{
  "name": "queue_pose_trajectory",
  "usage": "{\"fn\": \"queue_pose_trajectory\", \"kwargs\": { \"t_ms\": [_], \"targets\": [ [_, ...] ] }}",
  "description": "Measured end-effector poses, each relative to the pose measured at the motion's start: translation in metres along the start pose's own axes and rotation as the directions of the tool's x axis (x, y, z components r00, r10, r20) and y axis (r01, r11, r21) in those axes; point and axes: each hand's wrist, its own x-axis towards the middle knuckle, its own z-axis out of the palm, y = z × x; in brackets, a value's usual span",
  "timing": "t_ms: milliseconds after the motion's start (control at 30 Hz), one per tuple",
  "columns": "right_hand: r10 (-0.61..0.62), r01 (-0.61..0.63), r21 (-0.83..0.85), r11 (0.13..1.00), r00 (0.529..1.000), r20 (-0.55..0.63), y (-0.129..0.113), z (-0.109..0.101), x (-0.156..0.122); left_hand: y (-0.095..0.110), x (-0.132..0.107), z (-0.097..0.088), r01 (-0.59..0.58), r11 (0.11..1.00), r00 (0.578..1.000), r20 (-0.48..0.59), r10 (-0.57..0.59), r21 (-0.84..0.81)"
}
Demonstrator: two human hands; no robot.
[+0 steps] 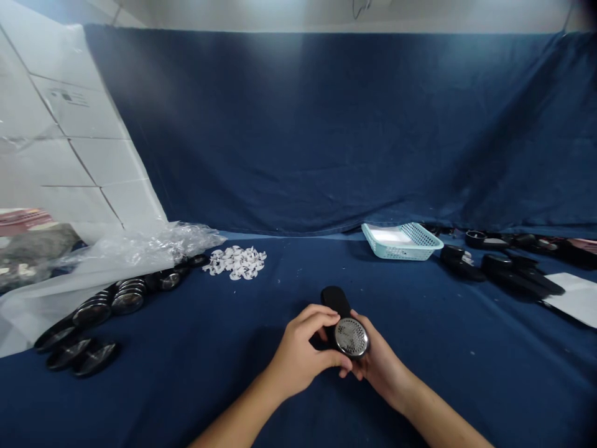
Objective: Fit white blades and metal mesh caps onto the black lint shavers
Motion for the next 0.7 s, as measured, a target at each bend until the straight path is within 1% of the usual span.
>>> {"fn": "queue_pose_trajectory", "kwargs": {
  "t_ms": [200, 300, 367, 467, 633, 700],
  "targets": [
    [-0.008, 0.008, 0.005, 1.000, 0.997, 0.079, 0.001, -0.005, 0.000, 0.003, 0.003, -0.004, 0.019, 0.999, 1.000, 0.014, -0.019, -0.031],
    [0.000, -0.010, 0.072, 0.997, 0.989, 0.147, -0.002, -0.005, 0.000, 0.006, 0.004, -0.006, 0.065, 0.997, 0.996, 0.071, -0.063, -0.029],
    [0.005, -0.023, 0.104, 0.994, 0.985, 0.174, -0.005, -0.005, 0.000, 0.008, 0.003, -0.004, 0.075, 0.997, 0.991, 0.110, -0.076, 0.008],
    [0.006, -0.024, 0.112, 0.993, 0.987, 0.158, -0.006, -0.002, -0.004, 0.008, -0.001, 0.001, 0.050, 0.994, 0.994, 0.090, -0.058, 0.095],
    [0.007, -0.016, 0.197, 0.980, 0.999, 0.043, -0.005, 0.007, -0.014, 0.003, -0.008, 0.008, -0.036, 0.958, 0.999, 0.034, 0.027, 0.285],
    [0.018, -0.031, 0.241, 0.970, 0.998, 0.056, -0.003, 0.010, -0.018, 0.003, -0.009, 0.008, -0.046, 0.935, 0.999, 0.030, 0.038, 0.352]
  ]
}}
